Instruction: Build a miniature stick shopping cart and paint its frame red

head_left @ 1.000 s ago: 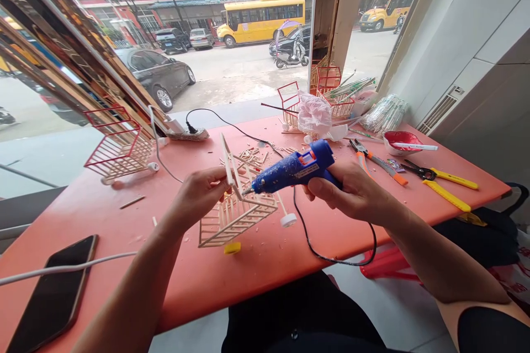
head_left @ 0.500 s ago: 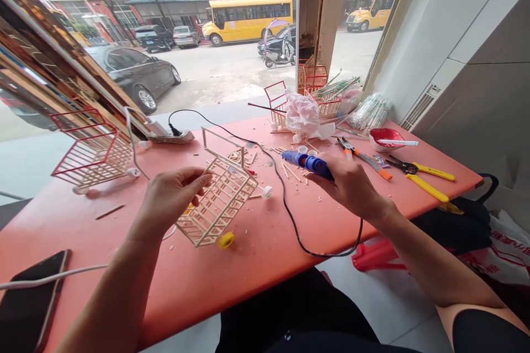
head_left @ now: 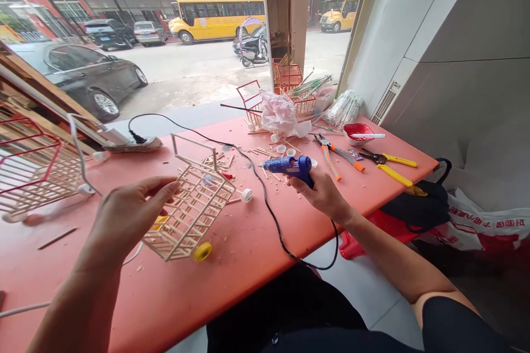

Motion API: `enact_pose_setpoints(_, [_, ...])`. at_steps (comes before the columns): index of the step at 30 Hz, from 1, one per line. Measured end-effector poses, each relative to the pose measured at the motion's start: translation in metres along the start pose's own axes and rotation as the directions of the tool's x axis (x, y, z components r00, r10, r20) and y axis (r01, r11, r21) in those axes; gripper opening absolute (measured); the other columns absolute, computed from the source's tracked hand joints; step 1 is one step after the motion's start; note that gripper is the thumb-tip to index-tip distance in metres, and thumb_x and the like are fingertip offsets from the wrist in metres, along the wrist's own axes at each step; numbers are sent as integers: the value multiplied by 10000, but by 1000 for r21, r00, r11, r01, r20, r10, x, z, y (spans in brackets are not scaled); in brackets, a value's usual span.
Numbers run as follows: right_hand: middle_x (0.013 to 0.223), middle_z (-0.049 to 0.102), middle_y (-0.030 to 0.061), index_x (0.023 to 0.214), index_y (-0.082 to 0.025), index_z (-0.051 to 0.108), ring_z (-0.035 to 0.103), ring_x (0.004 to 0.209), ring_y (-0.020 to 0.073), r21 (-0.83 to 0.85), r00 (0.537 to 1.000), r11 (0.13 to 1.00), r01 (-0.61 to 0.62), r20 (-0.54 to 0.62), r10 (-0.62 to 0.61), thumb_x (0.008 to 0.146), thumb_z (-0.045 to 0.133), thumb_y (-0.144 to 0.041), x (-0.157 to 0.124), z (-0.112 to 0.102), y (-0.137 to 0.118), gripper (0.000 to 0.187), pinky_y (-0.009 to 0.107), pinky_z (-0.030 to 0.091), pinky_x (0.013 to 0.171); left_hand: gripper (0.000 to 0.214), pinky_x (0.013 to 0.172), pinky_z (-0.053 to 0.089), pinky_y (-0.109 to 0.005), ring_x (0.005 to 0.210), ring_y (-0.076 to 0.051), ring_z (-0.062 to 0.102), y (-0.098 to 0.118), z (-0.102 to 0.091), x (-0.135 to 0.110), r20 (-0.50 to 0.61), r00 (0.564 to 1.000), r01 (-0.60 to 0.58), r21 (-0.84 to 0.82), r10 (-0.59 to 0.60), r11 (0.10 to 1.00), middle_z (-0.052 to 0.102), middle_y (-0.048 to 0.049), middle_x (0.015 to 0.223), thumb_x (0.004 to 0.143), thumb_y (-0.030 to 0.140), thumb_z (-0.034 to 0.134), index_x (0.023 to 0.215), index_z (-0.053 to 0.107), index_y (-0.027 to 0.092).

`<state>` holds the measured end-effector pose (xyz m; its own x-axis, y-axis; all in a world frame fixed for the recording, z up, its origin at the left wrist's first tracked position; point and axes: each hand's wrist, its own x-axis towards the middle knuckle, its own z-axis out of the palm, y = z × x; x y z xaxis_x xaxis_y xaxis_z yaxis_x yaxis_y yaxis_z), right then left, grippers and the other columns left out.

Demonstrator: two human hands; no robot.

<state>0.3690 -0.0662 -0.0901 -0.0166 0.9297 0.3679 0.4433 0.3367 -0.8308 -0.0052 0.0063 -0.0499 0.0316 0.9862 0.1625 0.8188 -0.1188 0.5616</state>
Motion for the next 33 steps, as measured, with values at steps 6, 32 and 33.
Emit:
enact_pose_setpoints(6, [989,786,98,1000,-172,722,577,705,128,392,987,910,-139,-15,157,989,640,-778,-17,14,-6,611,287,468,632,408,778,560,-354,790,-262,750,14,-8,-8,-228,974,17,141,15,990,848,16,869,885,596,660,1078,859,295])
enact_pose_setpoints(32, [1171,760,108,1300,-299,655,775,1008,288,556,949,816,-160,-140,282,1011,586,-772,-87,83,-26,558,482,707,917,101,638,594,-259,791,-176,728,122,128,-107,190,846,-273,-648,498,711,764,-55,991,911,241,617,975,696,241])
enact_pose_setpoints(33, [1153,761,105,1301,-298,656,776,977,282,545,949,822,-167,-138,285,1015,584,-766,-89,82,-24,553,470,712,890,85,636,591,-262,769,-176,724,121,131,-109,177,849,-285,-642,499,712,763,-51,967,913,240,611,956,685,243])
